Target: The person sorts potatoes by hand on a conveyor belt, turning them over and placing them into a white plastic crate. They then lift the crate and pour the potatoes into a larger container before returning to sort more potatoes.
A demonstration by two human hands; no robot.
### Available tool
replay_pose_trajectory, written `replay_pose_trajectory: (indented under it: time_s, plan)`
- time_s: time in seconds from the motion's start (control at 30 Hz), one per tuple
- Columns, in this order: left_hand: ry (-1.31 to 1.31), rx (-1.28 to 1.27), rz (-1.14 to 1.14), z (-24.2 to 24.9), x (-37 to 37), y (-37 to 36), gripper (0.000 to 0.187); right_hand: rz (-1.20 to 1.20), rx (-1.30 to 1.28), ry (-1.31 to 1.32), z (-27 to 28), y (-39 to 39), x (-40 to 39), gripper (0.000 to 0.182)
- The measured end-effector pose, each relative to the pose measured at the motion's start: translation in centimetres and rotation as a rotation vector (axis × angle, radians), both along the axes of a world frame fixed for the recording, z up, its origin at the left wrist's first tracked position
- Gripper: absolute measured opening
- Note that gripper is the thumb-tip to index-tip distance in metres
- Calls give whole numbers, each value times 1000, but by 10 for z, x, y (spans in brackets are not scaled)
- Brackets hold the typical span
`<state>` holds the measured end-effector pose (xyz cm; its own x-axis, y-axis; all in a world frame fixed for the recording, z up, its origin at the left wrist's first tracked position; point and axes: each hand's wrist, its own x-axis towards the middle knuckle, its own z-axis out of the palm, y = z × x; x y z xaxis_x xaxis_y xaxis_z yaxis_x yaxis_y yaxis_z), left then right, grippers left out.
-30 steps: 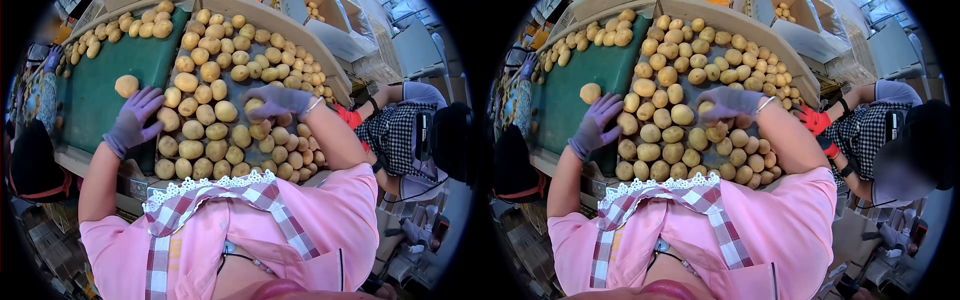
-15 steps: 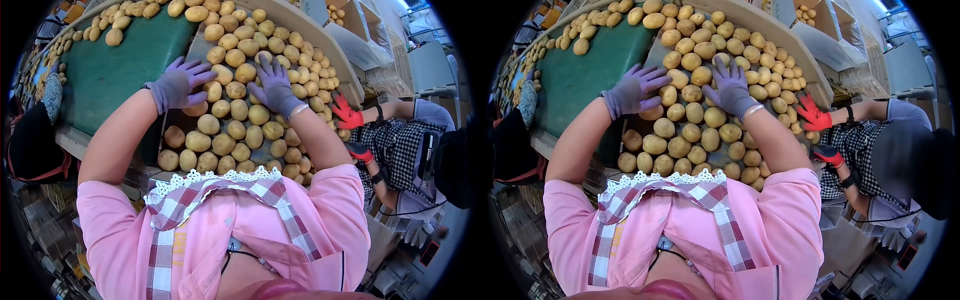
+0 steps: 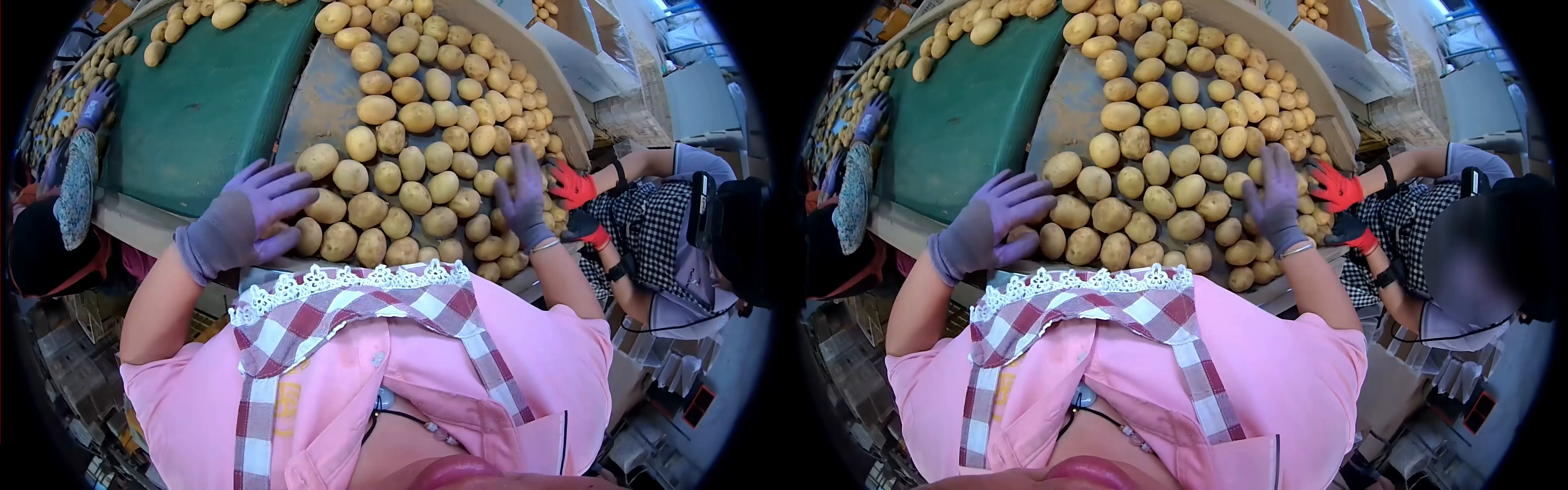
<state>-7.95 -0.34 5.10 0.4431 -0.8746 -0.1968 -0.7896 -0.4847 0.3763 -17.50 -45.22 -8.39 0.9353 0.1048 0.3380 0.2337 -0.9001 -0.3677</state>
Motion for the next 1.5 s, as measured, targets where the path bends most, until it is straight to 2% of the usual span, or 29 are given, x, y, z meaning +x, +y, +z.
replay_pose_trajectory:
  time_s: [0.03, 0.1, 0.13, 0.2, 0.23, 0.27, 0.3, 0.33, 0.37, 0.43, 0.5, 0.53, 0.57, 0.63, 0.77, 0.83, 0.87, 0.9, 0.97, 1.03, 1.07, 1.17, 1.2, 1.23, 1.3, 1.33, 1.43, 1.47, 1.5]
  plan:
    - [33, -14, -23, -9, -1, -3, 59, 47, 12, -30, 14, 25, 0, 58]
    - [98, -37, -78, -26, -3, -12, 59, 395, 8, 15, 26, 75, -6, 59]
    - [39, -20, -101, -45, -2, -10, 67, 569, -109, -73, 13, 96, -4, 59]
    - [-111, 42, -203, -42, -3, -21, 76, 837, -162, -159, -12, 134, -6, 57]
    - [-187, 73, -253, -41, 2, -26, 81, 927, -100, -154, -12, 150, -1, 56]
    - [-245, 135, -262, -50, 12, -31, 98, 909, -55, -96, -8, 158, 4, 57]
    - [-254, 211, -197, -43, 24, -41, 102, 893, -10, -38, 4, 165, 11, 58]
    - [-316, 256, -161, -40, 39, -49, 104, 877, 37, 21, 15, 171, 18, 59]
    - [-381, 262, -159, -60, 85, -59, 106, 829, -8, -8, 4, 172, 53, 58]
    - [-456, 343, -50, -48, 121, -72, 104, 692, -100, -92, 0, 172, 82, 62]
    - [-763, 200, 182, -85, 172, -52, 101, 421, -102, -85, 6, 162, 107, 71]
    - [-630, 416, 309, -49, 166, -61, 99, 354, -96, -154, 0, 156, 116, 73]
    - [-605, 404, 399, -41, 169, -59, 102, 265, -65, -122, -7, 148, 121, 73]
    - [-631, 443, 421, -29, 168, -59, 104, 172, 8, -77, -18, 131, 126, 72]
    - [-590, 448, 353, -21, 174, -75, 108, -57, -98, -32, -14, 117, 147, 72]
    - [-517, 401, 357, -14, 172, -90, 94, -190, 60, -91, -14, 110, 178, 69]
    - [-521, 271, 369, -21, 175, -95, 89, -253, 111, -110, -10, 106, 191, 65]
    - [-527, 140, 380, -28, 179, -99, 84, -189, 24, -260, -4, 97, 205, 60]
    - [-557, 157, 350, -27, 175, -111, 78, 120, 196, -136, 24, 92, 225, 54]
    - [-572, 400, 277, -22, 154, -123, 77, 95, 30, -6, 24, 104, 238, 53]
    - [-566, 443, 285, -27, 148, -127, 76, 82, -55, 61, 25, 108, 243, 52]
    - [-486, 450, 240, -47, 137, -120, 75, 104, -63, 503, 62, 106, 253, 57]
    - [-403, 330, 188, -53, 133, -108, 74, 114, -108, 618, 73, 106, 254, 60]
    - [-310, 220, 110, -56, 126, -96, 79, 125, -162, 635, 67, 106, 252, 60]
    - [-284, 116, -5, -70, 101, -74, 78, 137, -272, 653, 51, 106, 245, 61]
    - [-244, 119, -62, -69, 89, -62, 77, 157, -278, 563, 38, 106, 241, 64]
    - [-144, 161, -205, -41, 52, -39, 74, 60, -29, 442, 25, 119, 202, 63]
    - [-37, 179, -254, -42, 47, -34, 74, 133, 63, 392, 19, 124, 184, 60]
    - [-33, 137, -267, -35, 37, -28, 60, 204, 155, 343, 13, 130, 165, 58]
